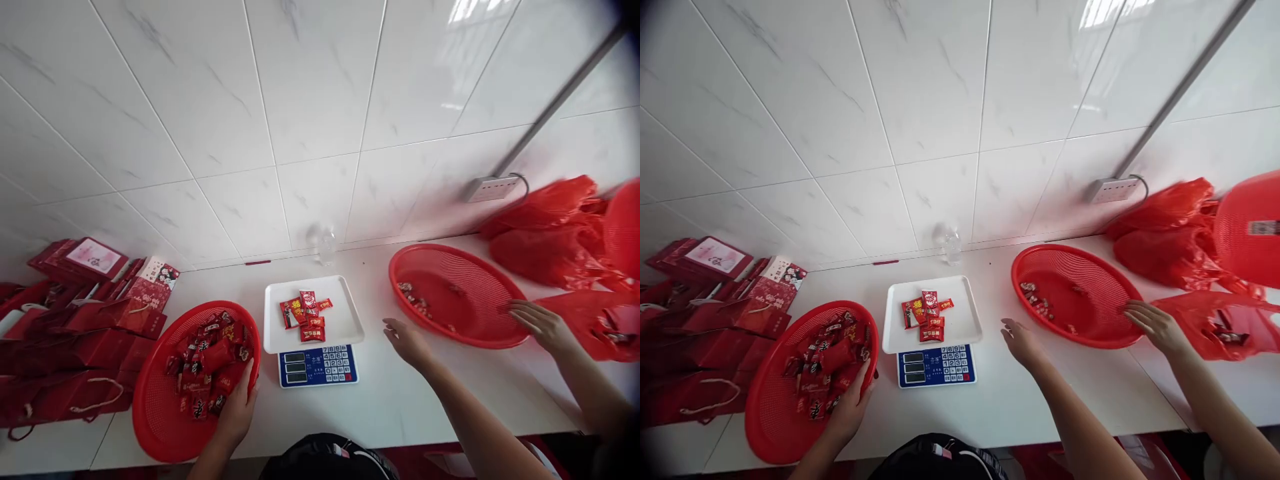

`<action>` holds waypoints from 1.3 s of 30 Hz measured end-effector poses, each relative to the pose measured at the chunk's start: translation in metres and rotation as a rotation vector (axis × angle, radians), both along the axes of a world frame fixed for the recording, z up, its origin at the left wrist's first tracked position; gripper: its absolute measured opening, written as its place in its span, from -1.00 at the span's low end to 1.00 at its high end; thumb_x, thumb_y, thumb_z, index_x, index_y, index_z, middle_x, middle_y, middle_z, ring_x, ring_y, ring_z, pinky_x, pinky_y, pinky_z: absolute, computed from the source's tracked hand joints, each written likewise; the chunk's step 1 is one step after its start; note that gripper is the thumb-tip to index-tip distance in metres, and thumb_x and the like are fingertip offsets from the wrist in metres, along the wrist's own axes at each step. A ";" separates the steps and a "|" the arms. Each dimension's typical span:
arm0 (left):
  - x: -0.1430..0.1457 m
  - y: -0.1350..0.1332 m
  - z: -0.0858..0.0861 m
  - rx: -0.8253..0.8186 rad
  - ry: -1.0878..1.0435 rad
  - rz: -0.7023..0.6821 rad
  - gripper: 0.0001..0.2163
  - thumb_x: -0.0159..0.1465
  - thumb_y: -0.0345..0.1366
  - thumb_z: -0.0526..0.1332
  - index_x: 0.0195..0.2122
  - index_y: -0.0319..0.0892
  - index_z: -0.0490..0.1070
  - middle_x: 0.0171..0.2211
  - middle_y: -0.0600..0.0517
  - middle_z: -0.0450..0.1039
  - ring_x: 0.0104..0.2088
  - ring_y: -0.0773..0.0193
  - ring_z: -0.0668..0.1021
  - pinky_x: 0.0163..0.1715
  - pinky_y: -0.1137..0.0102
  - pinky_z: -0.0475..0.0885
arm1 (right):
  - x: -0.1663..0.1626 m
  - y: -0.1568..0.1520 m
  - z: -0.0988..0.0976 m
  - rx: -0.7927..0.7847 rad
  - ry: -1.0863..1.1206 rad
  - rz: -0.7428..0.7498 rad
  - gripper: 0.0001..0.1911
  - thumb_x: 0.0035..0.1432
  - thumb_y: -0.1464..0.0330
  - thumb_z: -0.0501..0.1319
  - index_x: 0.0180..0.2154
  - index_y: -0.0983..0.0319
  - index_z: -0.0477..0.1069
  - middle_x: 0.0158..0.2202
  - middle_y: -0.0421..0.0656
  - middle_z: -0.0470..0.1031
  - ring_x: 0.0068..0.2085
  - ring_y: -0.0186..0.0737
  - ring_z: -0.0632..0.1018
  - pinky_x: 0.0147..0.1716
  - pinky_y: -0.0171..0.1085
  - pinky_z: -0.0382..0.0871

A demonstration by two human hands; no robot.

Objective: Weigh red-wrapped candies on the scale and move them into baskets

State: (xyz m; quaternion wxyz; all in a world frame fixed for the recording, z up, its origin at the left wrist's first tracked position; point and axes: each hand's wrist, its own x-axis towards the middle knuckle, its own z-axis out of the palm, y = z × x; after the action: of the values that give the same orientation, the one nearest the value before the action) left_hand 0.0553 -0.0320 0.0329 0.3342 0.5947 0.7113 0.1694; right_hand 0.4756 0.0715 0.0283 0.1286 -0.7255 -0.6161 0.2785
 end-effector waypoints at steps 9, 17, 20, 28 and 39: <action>-0.024 -0.003 0.009 -0.164 -0.041 -0.042 -0.44 0.19 -0.19 0.01 0.22 -0.24 0.04 0.20 -0.08 0.15 0.20 0.23 0.21 0.18 0.30 0.08 | -0.054 -0.004 0.026 0.036 0.203 0.010 -0.67 0.12 0.29 0.00 -0.09 0.19 0.36 -0.13 -0.11 0.50 -0.18 -0.18 0.52 -0.19 -0.24 0.38; -0.033 0.020 0.020 -0.293 -0.143 -0.131 -0.29 0.05 -0.16 0.14 0.22 -0.33 0.02 0.24 -0.16 0.04 0.23 0.11 0.13 0.20 0.26 0.02 | -0.062 -0.046 0.070 0.776 0.047 -0.213 -0.75 0.15 0.27 0.04 -0.20 0.18 0.41 -0.22 -0.09 0.51 -0.19 -0.17 0.51 -0.14 -0.19 0.37; -0.033 0.024 0.021 -0.306 -0.140 -0.153 -0.25 0.03 -0.15 0.14 0.23 -0.39 -0.02 0.25 -0.19 0.00 0.25 0.11 0.09 0.21 0.28 -0.02 | -0.042 -0.050 0.083 0.825 -0.145 -0.346 -0.66 0.13 0.23 0.06 -0.09 0.22 0.36 -0.05 0.00 0.43 -0.01 -0.04 0.42 0.02 -0.04 0.24; -0.036 0.028 0.020 -0.329 -0.094 -0.219 -0.26 0.04 -0.16 0.15 0.23 -0.37 -0.02 0.25 -0.20 0.00 0.24 0.11 0.10 0.20 0.27 -0.01 | -0.030 -0.061 0.014 -0.031 -0.116 -0.352 -0.34 0.11 0.15 0.00 0.16 0.41 0.08 0.12 0.16 0.27 0.14 0.05 0.31 0.03 -0.05 0.23; 0.006 0.009 0.096 -0.466 -0.688 -0.662 -0.61 0.18 -0.04 0.11 -0.05 -0.10 0.43 -0.01 -0.04 0.42 0.00 0.14 0.43 0.04 0.26 0.26 | -0.068 -0.028 0.000 -0.141 -0.117 -0.177 -0.46 0.19 0.34 -0.08 0.20 0.34 0.03 0.12 0.07 0.30 0.09 -0.04 0.37 -0.04 -0.14 0.30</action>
State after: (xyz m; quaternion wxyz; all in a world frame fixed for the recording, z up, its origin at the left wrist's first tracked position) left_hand 0.0612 -0.0230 0.1288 0.7071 0.6076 0.3533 0.0778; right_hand 0.4075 0.0432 0.0284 0.0654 -0.7992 -0.5350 0.2659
